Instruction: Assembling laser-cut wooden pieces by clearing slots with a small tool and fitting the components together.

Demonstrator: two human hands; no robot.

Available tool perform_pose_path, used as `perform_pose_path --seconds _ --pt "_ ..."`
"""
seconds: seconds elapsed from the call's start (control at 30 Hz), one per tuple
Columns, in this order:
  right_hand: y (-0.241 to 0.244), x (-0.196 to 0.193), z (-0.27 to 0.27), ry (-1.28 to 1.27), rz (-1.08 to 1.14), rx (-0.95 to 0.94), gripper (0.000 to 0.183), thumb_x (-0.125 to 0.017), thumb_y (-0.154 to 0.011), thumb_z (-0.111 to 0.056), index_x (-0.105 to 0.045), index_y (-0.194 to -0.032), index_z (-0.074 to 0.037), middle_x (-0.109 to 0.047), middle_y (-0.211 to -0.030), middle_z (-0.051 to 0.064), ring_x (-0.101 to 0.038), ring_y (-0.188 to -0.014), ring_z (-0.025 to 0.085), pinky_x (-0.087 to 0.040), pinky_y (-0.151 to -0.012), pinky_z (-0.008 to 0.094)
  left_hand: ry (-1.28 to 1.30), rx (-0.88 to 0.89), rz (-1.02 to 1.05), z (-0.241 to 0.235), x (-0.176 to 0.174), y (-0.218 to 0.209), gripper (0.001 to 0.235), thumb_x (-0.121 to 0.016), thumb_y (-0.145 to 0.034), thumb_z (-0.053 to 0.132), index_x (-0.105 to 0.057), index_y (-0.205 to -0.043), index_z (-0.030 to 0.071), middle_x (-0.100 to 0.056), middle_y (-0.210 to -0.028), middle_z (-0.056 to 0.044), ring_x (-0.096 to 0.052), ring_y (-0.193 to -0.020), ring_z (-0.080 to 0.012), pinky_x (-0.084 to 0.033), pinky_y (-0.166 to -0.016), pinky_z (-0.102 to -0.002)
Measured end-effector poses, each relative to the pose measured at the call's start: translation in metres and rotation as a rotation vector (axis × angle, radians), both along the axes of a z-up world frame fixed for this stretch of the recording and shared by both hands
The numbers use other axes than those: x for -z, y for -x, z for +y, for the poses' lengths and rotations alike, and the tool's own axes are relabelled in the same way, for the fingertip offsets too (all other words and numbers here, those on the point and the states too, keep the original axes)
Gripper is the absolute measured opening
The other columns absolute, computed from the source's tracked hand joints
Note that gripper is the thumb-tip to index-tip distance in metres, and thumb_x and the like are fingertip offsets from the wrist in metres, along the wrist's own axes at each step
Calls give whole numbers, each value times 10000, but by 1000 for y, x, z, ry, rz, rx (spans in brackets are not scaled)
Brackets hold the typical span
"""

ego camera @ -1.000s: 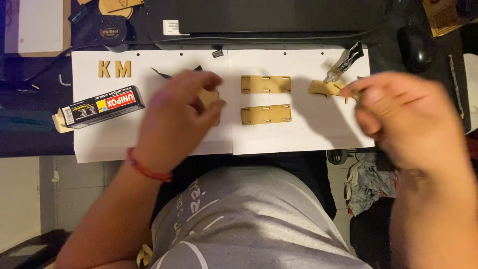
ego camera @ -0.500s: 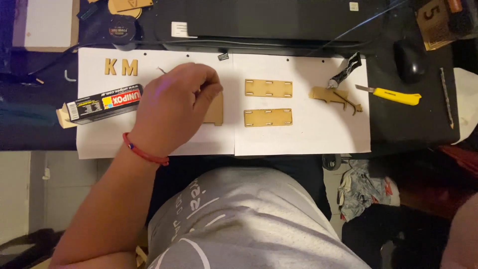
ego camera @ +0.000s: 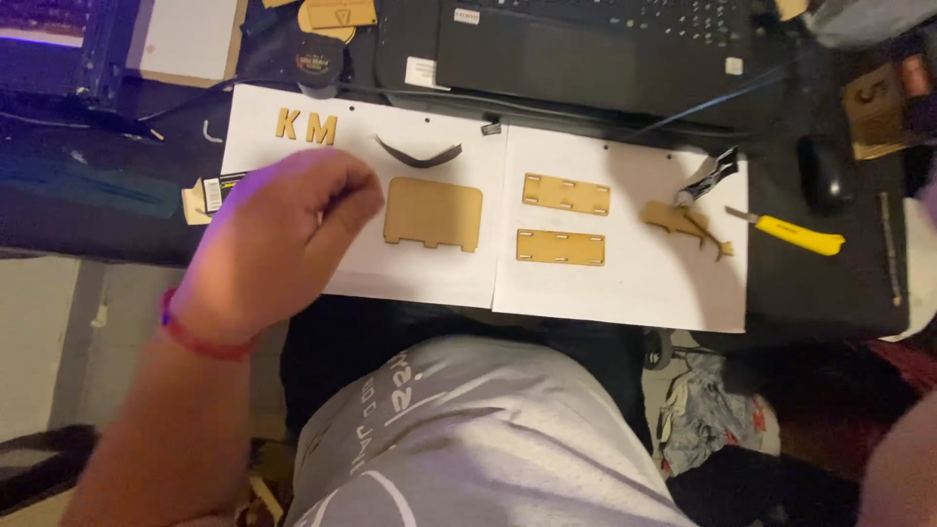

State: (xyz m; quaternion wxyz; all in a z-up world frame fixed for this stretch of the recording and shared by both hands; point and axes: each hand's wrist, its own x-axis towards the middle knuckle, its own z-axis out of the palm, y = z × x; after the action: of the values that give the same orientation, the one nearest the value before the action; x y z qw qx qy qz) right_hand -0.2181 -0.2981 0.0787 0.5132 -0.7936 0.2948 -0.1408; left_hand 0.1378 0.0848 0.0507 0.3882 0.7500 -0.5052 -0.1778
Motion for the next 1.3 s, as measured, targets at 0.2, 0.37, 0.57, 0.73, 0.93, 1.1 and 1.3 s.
perform_pose_path --seconds 0.2,0.37,0.57,0.73,0.93,1.1,1.3 --pt "-43 -28 98 -11 -254 55 272 -539 -1044 -332 -573 -1223 -130 -672 -1171 71 -323 -463 -10 -220 -392 179 26 205 -361 3 -51 26 122 -606 -969 236 -659 -925 136 -633 -825 -61 -596 -676 -299 -449 -598 -441" --pt "-55 -44 136 149 -85 -27 183 -503 -1087 -23 -617 -1194 73 -473 -660 127 -415 -587 160 -344 -519 247 111 347 -614 -20 -79 39 96 -639 -955 204 -654 -862 185 -616 -737 6 -592 -599 -257 -443 -443 -429" --pt "-57 -48 157 275 25 -106 209 -578 -1012 -104 -705 -1127 17 -632 -760 68 -523 -670 108 -422 -621 219 89 371 -772 -88 -67 15 106 -613 -896 162 -658 -800 168 -613 -677 -37 -591 -567 -298 -443 -437 -466" --pt "-43 -57 168 334 -35 -44 217 -578 -1012 -121 -698 -1143 3 -640 -794 70 -524 -659 98 -420 -564 209 84 386 -913 -132 -63 3 124 -591 -848 128 -661 -749 153 -610 -628 -74 -589 -541 -332 -443 -432 -498" --pt "-45 -64 157 489 10 -2 182 -593 -1011 -122 -716 -1127 -57 -703 -869 25 -606 -749 85 -466 -692 220 117 656 -948 -70 -66 75 166 -476 -843 150 -625 -882 214 -640 -942 2 -627 -744 -210 -457 -537 -399" --pt "-51 -55 158 546 63 -160 160 -636 -982 -125 -734 -1106 -108 -698 -804 -11 -612 -689 77 -462 -658 215 416 589 -663 -98 -117 67 156 -557 -858 201 -701 -853 262 -673 -797 39 -611 -611 -248 -377 -466 -451" --pt "-41 -52 161 349 -101 -51 174 -606 -989 -93 -715 -1103 -20 -664 -770 46 -567 -666 94 -448 -612 207 91 522 -804 -121 -78 53 291 -537 -1063 296 -745 -886 195 -691 -844 -34 -660 -729 -230 -565 -616 -458"
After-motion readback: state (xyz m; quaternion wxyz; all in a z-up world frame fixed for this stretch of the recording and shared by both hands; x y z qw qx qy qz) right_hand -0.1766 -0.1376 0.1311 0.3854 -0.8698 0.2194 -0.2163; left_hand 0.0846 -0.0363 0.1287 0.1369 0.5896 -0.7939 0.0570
